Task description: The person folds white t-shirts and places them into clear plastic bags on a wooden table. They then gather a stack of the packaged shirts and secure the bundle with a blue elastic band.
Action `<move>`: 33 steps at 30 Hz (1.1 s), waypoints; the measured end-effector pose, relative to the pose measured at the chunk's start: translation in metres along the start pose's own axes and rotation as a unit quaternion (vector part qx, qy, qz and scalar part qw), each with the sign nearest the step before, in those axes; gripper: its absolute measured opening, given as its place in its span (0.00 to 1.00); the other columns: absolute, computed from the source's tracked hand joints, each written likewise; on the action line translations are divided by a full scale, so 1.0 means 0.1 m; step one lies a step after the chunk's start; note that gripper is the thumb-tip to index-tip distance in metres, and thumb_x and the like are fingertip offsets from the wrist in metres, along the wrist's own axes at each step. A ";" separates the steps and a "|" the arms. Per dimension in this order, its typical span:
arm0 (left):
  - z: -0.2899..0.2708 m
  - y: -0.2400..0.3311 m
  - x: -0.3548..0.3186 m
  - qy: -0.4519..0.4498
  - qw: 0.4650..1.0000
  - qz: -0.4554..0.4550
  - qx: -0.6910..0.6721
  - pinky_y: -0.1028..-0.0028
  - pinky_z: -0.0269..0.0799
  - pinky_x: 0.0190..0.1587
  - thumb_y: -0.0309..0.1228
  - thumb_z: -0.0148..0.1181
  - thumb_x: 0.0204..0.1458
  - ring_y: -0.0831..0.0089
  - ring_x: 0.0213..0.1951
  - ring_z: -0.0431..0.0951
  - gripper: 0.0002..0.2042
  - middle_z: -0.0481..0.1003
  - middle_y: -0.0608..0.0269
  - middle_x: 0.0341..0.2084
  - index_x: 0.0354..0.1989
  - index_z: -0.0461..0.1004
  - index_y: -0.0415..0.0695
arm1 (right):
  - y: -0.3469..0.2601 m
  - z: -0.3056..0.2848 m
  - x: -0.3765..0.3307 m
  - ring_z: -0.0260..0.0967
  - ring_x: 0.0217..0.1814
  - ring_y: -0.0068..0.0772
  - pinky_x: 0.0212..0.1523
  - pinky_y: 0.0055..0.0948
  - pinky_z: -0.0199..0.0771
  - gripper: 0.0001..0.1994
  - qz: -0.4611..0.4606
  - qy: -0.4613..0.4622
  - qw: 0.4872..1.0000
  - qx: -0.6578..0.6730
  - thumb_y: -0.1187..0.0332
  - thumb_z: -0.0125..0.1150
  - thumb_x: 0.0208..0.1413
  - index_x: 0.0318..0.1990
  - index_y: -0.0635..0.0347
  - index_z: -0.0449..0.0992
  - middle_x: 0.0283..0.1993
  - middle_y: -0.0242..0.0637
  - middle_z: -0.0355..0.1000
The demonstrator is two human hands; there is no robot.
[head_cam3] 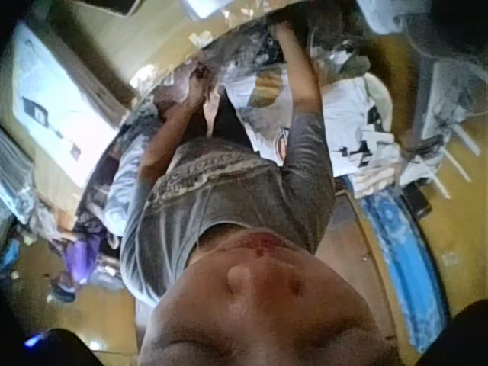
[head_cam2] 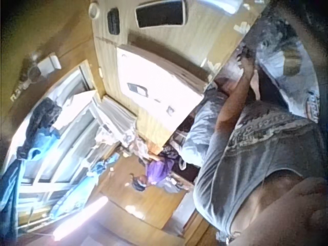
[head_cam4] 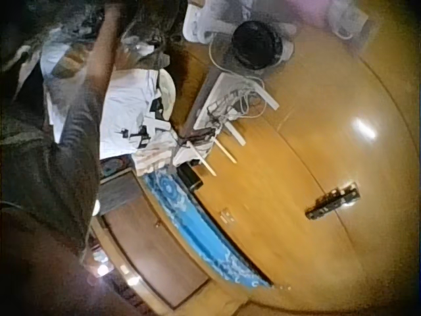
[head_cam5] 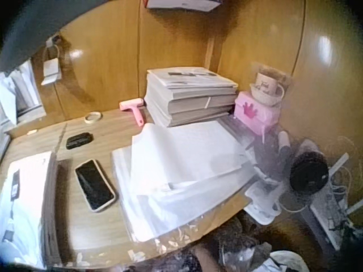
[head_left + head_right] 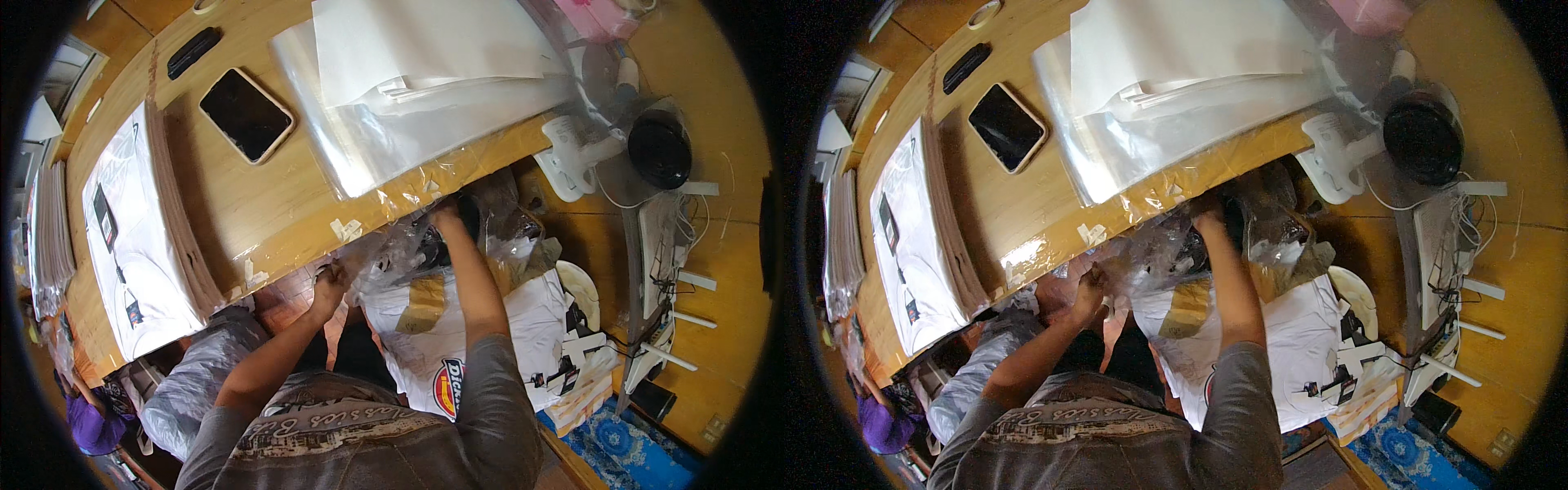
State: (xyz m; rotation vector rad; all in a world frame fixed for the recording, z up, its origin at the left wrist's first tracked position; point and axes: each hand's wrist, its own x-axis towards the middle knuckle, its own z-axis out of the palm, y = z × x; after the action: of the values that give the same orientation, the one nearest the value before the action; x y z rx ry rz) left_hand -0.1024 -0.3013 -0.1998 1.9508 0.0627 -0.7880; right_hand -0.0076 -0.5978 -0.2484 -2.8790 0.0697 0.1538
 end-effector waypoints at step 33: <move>0.58 1.12 -0.30 -0.067 0.966 0.233 0.090 0.61 0.65 0.23 0.21 0.46 0.37 0.50 0.19 0.69 0.22 0.67 0.43 0.13 0.46 0.61 0.38 | -0.10 0.26 -0.88 0.63 0.43 0.40 0.42 0.33 0.62 0.18 -0.199 -0.028 0.942 0.268 0.66 0.56 0.35 0.38 0.62 0.68 0.39 0.46 0.66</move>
State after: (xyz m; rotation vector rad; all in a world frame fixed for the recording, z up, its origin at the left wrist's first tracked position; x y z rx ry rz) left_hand -0.1141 -0.3973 -0.1128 1.9638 -0.5491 -0.6212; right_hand -0.0974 -0.5785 -0.2612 -2.2832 -0.4149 0.1152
